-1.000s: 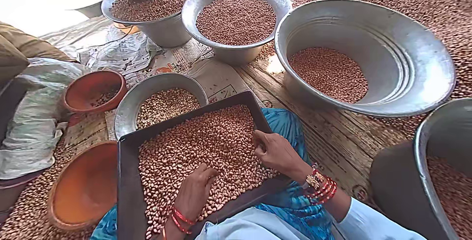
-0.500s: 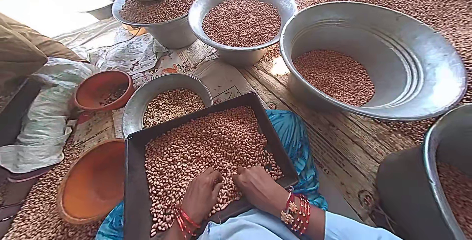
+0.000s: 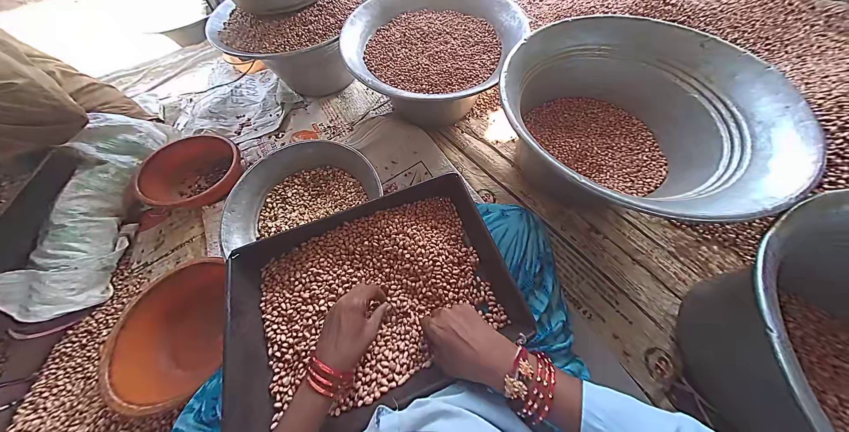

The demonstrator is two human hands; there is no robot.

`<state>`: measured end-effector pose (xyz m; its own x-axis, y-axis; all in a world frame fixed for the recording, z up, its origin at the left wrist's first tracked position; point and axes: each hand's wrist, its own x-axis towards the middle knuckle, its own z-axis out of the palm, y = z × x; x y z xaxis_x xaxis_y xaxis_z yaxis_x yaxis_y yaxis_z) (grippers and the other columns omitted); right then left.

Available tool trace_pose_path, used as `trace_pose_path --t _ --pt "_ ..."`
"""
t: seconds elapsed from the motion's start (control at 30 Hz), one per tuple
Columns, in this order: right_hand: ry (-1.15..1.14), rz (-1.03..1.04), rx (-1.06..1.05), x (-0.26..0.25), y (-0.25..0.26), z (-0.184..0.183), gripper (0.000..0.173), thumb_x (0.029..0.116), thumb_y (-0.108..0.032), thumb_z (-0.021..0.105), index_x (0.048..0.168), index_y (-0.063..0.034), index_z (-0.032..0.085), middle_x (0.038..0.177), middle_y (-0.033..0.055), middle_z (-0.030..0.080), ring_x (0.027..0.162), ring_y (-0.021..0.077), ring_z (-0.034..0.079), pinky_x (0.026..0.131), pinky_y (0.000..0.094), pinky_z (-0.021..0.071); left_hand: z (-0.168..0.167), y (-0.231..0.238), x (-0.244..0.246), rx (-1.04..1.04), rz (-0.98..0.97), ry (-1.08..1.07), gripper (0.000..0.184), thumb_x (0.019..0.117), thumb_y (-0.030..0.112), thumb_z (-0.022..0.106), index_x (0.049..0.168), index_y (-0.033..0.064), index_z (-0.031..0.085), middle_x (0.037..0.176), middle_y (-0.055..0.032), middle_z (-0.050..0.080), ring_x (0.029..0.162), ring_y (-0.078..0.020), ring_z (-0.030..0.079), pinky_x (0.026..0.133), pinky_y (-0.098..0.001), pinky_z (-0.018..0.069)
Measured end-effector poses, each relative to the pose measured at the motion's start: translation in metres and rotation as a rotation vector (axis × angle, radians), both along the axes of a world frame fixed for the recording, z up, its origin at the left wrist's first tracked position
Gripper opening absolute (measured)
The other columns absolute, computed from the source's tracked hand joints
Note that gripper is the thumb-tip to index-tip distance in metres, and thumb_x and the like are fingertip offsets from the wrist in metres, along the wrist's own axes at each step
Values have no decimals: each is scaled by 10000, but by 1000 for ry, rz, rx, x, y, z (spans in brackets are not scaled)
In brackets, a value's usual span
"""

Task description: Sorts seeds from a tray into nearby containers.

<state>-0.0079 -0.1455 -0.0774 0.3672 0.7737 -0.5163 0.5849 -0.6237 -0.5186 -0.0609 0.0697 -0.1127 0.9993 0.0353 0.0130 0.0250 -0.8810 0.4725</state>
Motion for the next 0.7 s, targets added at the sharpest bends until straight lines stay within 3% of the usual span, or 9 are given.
trace_pose_path --t 0.03,0.1,0.2,0.27,0.33,0.43,0.5,0.6,0.7 --pt "-2 -2 1 2 1 5 182 1000 -104 569 1070 51 636 996 256 676 975 440 676 762 594 505 2 2 -1 -97 16 20 164 867 185 697 908 38 756 747 -78 677 635 -200 626 613 -396 530" --pt "-30 -4 48 3 4 19 167 1003 -78 547 1060 51 635 990 251 673 947 435 682 739 582 518 11 7 -4 -427 18 237 223 905 209 554 999 48 677 784 19 619 626 -40 549 597 -239 470" --pt "-118 21 261 -5 13 33 130 990 -47 554 1035 35 645 898 217 666 818 397 692 643 530 528 18 -4 -16 -804 -92 523 314 848 114 623 1149 23 617 941 35 668 793 -12 645 751 -230 559" --pt "-148 54 390 -11 20 36 97 954 -41 616 1014 17 665 887 199 670 779 377 692 607 516 533 30 -21 -25 -900 -112 589 285 801 35 744 1076 9 678 900 47 705 820 2 658 791 -236 562" --pt "-163 59 442 -12 25 37 126 934 -24 635 1053 0 668 912 193 673 782 368 696 598 506 538 30 -22 -27 -933 -76 607 192 790 44 761 964 88 691 812 107 688 748 32 639 720 -208 552" --pt "-208 -50 375 -3 19 33 168 973 -43 585 1112 -16 675 954 199 684 803 371 704 617 506 546 29 7 -20 -827 49 462 92 871 49 686 954 82 709 823 89 712 704 26 647 676 -182 555" --pt "-197 -158 140 10 7 45 218 1011 -16 503 1179 19 639 1027 240 683 896 417 705 700 538 552 33 36 -20 -476 102 213 125 901 77 671 989 67 760 914 18 724 767 -28 668 736 -226 572" --pt "-156 -362 -264 31 -5 64 329 1039 9 432 1357 54 508 1164 277 651 1078 444 676 851 544 548 30 62 -20 35 173 -90 159 842 57 700 950 101 808 791 -117 649 661 -265 611 636 -482 507" --pt "-123 -395 -415 43 -16 57 359 1046 -53 467 1383 68 491 1181 273 654 1123 436 665 882 542 541 25 61 -22 209 179 -104 147 823 51 785 965 75 812 836 -211 692 756 -419 697 676 -608 550"
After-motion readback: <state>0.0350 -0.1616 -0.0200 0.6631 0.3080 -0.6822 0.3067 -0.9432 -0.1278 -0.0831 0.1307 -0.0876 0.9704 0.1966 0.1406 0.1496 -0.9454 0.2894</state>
